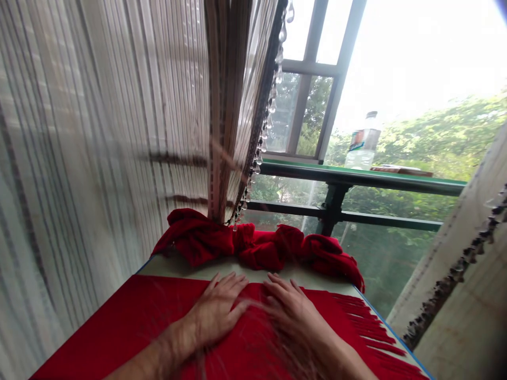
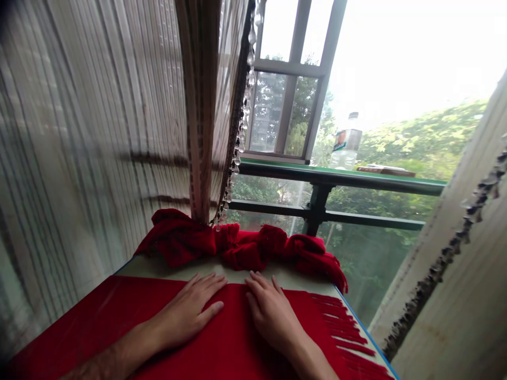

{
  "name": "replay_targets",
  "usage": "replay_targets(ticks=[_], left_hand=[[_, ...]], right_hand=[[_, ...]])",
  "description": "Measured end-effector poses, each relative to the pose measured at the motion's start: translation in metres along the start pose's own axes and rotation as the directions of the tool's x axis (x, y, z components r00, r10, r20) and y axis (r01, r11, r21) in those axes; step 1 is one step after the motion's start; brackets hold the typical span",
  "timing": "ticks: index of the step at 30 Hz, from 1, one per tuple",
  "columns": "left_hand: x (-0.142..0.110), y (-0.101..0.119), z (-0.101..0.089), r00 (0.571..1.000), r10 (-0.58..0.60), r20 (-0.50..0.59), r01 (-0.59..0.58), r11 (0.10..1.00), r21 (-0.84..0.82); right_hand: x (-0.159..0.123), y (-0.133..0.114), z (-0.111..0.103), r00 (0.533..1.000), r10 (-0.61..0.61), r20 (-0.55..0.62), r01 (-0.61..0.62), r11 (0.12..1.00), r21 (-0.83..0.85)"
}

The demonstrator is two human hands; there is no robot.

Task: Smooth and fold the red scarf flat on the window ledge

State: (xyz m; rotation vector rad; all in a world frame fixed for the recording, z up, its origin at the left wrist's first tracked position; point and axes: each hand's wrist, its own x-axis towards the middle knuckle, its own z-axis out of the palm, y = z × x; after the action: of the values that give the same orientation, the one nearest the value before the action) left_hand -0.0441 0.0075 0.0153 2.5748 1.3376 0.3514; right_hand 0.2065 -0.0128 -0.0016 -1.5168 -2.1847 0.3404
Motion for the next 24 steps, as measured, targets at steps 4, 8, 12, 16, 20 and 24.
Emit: replay_targets(ticks=[4, 8, 12, 16, 20, 24], left_hand=[[-0.001, 0.002, -0.003, 1.000, 0.001, 0.025, -0.002, 1.000, 0.013], [0.001, 0.002, -0.004, 0.998, -0.012, 0.054, 0.010, 1.000, 0.024], [0.003, -0.001, -0.003, 0.998, -0.006, 0.057, 0.003, 0.999, 0.052], [0.005, -0.007, 0.003, 0.999, 0.014, 0.030, -0.016, 0.998, 0.060], [0.007, -0.016, 0.011, 0.998, 0.054, -0.012, -0.053, 0.997, 0.063], [0.011, -0.023, 0.011, 0.997, 0.072, -0.035, -0.069, 0.994, 0.090]], right_hand=[[0.003, 0.021, -0.016, 0.995, 0.062, -0.080, -0.062, 0.998, 0.003], [0.001, 0.037, -0.027, 0.986, 0.093, -0.141, -0.086, 0.995, 0.054], [0.004, 0.048, -0.023, 0.980, 0.060, -0.189, -0.032, 0.989, 0.146], [0.014, 0.062, -0.011, 0.971, 0.052, -0.231, -0.004, 0.979, 0.202], [0.019, 0.071, -0.007, 0.966, 0.039, -0.255, 0.015, 0.979, 0.205], [0.017, 0.068, -0.008, 0.968, 0.033, -0.250, 0.011, 0.985, 0.173]])
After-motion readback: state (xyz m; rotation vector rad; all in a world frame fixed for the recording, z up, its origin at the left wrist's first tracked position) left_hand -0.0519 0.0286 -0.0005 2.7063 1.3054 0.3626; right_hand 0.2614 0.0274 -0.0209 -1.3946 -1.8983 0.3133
